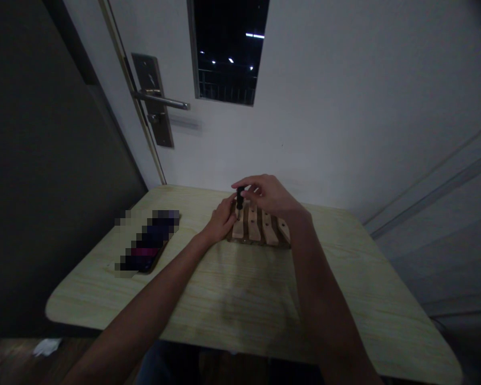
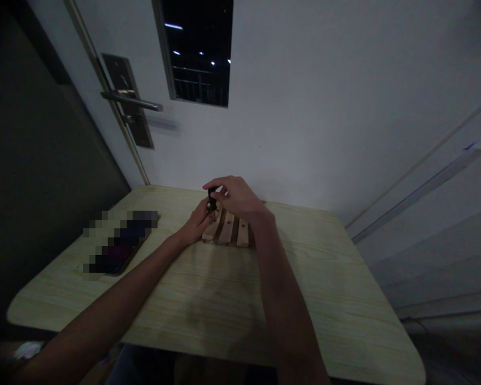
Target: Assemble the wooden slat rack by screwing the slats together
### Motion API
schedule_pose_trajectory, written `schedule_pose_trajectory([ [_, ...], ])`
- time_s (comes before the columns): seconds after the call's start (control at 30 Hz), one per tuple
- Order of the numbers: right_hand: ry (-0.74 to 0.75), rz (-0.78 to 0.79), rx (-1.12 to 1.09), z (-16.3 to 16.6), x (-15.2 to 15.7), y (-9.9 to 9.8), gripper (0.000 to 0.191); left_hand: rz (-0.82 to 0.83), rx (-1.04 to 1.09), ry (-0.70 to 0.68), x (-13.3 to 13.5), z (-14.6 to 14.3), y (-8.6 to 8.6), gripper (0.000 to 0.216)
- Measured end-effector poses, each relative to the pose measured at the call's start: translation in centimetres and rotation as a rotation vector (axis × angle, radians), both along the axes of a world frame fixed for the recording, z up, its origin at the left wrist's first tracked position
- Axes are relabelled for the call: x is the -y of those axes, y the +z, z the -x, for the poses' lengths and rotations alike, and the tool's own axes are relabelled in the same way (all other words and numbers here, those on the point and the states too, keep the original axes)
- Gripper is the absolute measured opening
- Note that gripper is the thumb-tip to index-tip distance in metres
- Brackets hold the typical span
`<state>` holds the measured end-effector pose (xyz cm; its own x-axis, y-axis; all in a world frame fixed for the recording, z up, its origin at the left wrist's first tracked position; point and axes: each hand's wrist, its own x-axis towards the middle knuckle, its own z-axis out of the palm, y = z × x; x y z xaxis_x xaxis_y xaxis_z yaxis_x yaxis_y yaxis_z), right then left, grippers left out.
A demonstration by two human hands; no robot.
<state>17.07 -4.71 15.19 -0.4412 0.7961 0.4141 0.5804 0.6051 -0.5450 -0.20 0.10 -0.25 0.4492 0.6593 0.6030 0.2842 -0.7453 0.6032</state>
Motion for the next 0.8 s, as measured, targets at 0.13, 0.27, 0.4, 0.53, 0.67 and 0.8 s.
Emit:
schedule_pose_trajectory([
  [0.13,-0.057,-0.052,-0.006,0.20,0.04,0.16,0.019,-0.001,0.001,-0.010,0.25,0.01,0.37,0.064],
  [0.27,-0.035,-0.071,0.000,0.51,-0.26,0.04,0.005,0.018,-0.014,-0.003,0.11,0.00,0.16,0.065],
  [0.4,-0.002,-0.094,-0.034,0.44,-0.62,-0.36,0.013,0.020,-0.008,0.003,-0.02,-0.02,-0.04,0.062],
  [0.53,0.014,-0.094,-0.002,0.06,-0.48,-0.30,0.026,0.005,0.009,-0.010,0.23,0.00,0.31,0.063],
  [0.67,-0.053,-0.058,0.012,0.19,-0.18,0.19,0.018,0.003,0.012,-0.027,0.31,0.00,0.48,0.063],
  [0.8,-0.074,-0.078,0.001,0.71,-0.29,0.20,0.004,0.018,-0.005,-0.008,0.04,0.00,0.14,0.062],
])
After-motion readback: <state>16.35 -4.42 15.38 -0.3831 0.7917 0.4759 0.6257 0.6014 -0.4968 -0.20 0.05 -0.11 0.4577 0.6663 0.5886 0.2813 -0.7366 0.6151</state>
